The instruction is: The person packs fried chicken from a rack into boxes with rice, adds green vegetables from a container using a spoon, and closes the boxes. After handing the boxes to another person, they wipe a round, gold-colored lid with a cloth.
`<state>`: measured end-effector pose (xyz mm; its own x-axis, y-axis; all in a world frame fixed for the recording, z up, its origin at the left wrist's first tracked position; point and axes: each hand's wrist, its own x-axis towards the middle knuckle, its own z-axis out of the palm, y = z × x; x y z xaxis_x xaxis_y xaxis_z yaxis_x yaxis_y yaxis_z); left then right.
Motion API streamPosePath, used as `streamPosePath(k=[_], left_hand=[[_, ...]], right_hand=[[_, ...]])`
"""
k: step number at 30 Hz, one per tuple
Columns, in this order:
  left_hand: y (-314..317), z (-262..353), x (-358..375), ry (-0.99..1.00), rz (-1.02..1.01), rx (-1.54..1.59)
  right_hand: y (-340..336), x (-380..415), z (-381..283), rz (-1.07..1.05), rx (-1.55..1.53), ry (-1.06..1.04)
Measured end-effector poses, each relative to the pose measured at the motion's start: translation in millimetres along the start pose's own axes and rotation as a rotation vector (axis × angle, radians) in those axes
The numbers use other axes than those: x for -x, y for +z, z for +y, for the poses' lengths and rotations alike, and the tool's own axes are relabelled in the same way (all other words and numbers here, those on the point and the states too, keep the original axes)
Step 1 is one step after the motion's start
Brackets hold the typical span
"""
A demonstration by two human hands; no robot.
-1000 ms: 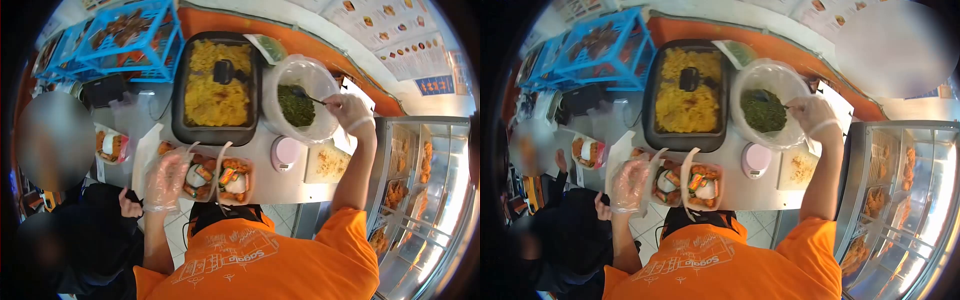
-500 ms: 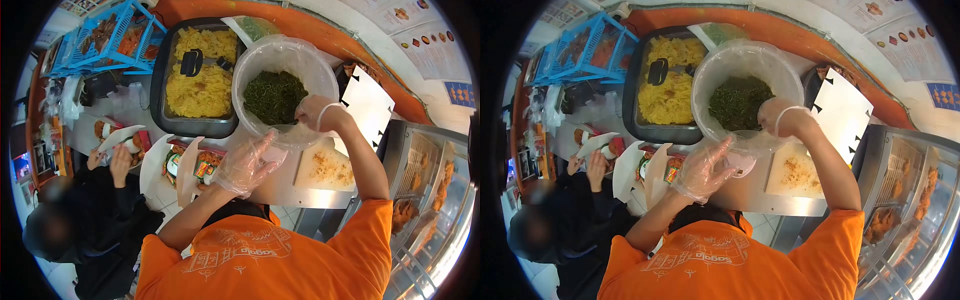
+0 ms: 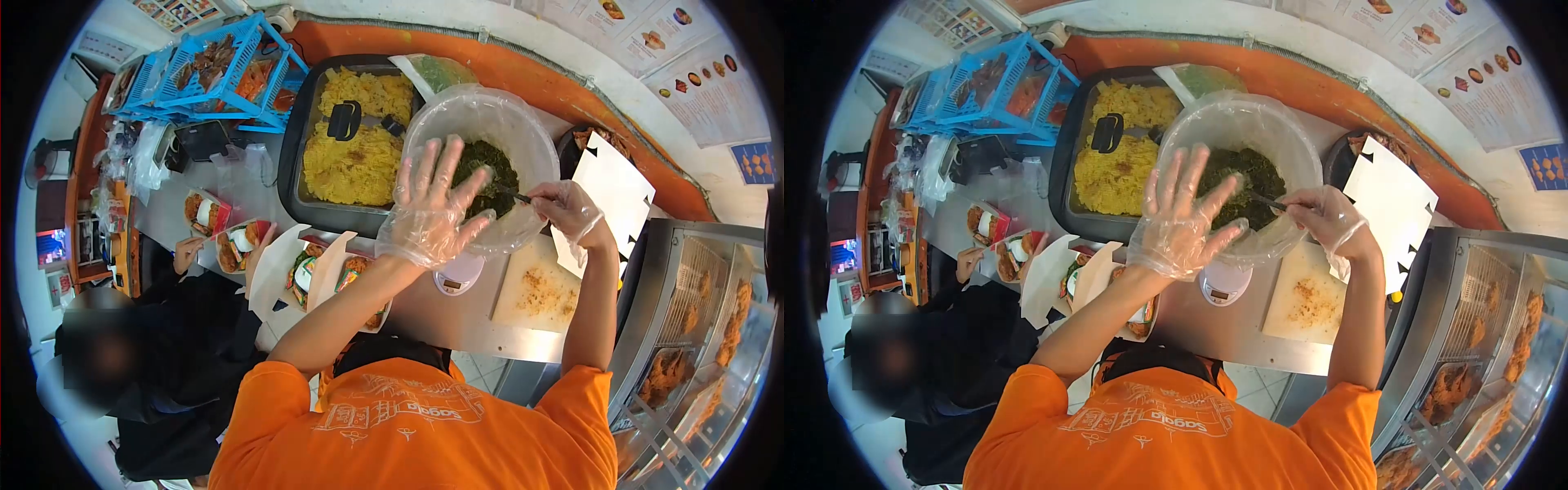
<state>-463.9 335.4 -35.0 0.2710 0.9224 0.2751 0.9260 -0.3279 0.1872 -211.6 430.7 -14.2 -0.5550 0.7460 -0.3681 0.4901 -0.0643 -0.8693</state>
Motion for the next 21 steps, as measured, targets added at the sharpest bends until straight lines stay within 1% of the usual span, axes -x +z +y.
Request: streamPosePath(k=[1, 2, 3, 4, 6, 7, 9, 10, 11, 12, 13, 14, 15, 16, 17, 18, 19, 20, 21], left_hand=[[4.2, -1.8, -1.1, -0.052, 0.05, 0.033], [4.9, -3.2, -3.8, -0.103, 0.098, 0.067], [4.6, -5.4, -4.4, -0.098, 0.11, 0.055], [2.8, -6.6, -3.3, -0.096, 0.114, 0.058], [-2.0, -10.2, 0.2, -0.103, 0.143, 0.13], [-5.8, -12.3, 3.1, -0.114, 0.149, 0.127], [-17.1, -19.8, 14.7, -0.092, 0.161, 0.174], [-23.6, -27.0, 21.3, -0.125, 0.169, 0.148], [-30.0, -33.9, 29.4, -0.116, 0.213, 0.235], [-37.6, -43.7, 39.9, -0.115, 0.26, 0.309], [-43.3, -54.7, 50.3, -0.146, 0.348, 0.391], [-53.9, -68.3, 59.6, -0.19, 0.428, 0.459], [-58.0, -84.5, 72.8, -0.263, 0.453, 0.485], [-64.3, -102.0, 88.6, -0.327, 0.482, 0.523], [-78.2, -120.8, 105.4, -0.414, 0.448, 0.491], [-89.5, -136.3, 117.7, -0.489, 0.411, 0.476], [-88.2, -153.4, 133.0, -0.59, 0.531, 0.583], [-88.8, -170.7, 150.3, -0.656, 0.591, 0.615], [-89.7, -188.9, 167.3, -0.741, 0.599, 0.626]], right_hand=[[0.2, 5.1, -0.6, 0.007, 0.008, -0.003], [0.6, 10.1, -1.4, 0.047, -0.037, 0.055], [1.3, 14.9, -2.4, 0.085, -0.085, 0.115], [2.1, 18.6, -3.6, 0.089, -0.081, 0.115], [4.0, 22.9, -7.0, 0.162, -0.053, 0.136], [5.0, 24.7, -7.6, 0.153, -0.045, 0.131], [7.8, 26.6, -6.3, 0.244, 0.027, 0.144], [7.7, 27.8, -7.9, 0.261, 0.019, 0.204], [8.5, 26.6, 3.4, 0.299, 0.089, 0.118], [3.2, 23.8, 8.7, 0.243, 0.127, 0.129], [1.7, 21.5, 27.6, 0.314, 0.109, 0.111], [0.6, 19.4, 14.0, 0.262, 0.064, 0.197], [-4.7, 17.3, 18.0, 0.206, -0.037, 0.13], [-7.4, 13.4, 15.3, 0.2, -0.074, 0.146], [-11.7, 9.9, 13.8, 0.167, -0.045, 0.072], [-6.3, 6.8, -3.1, 0.184, -0.034, 0.062], [-0.4, -0.7, -13.4, 0.153, -0.06, 0.004], [5.3, -6.5, -24.6, 0.131, -0.084, -0.051], [21.5, -12.5, -48.8, 0.132, -0.112, -0.031]])
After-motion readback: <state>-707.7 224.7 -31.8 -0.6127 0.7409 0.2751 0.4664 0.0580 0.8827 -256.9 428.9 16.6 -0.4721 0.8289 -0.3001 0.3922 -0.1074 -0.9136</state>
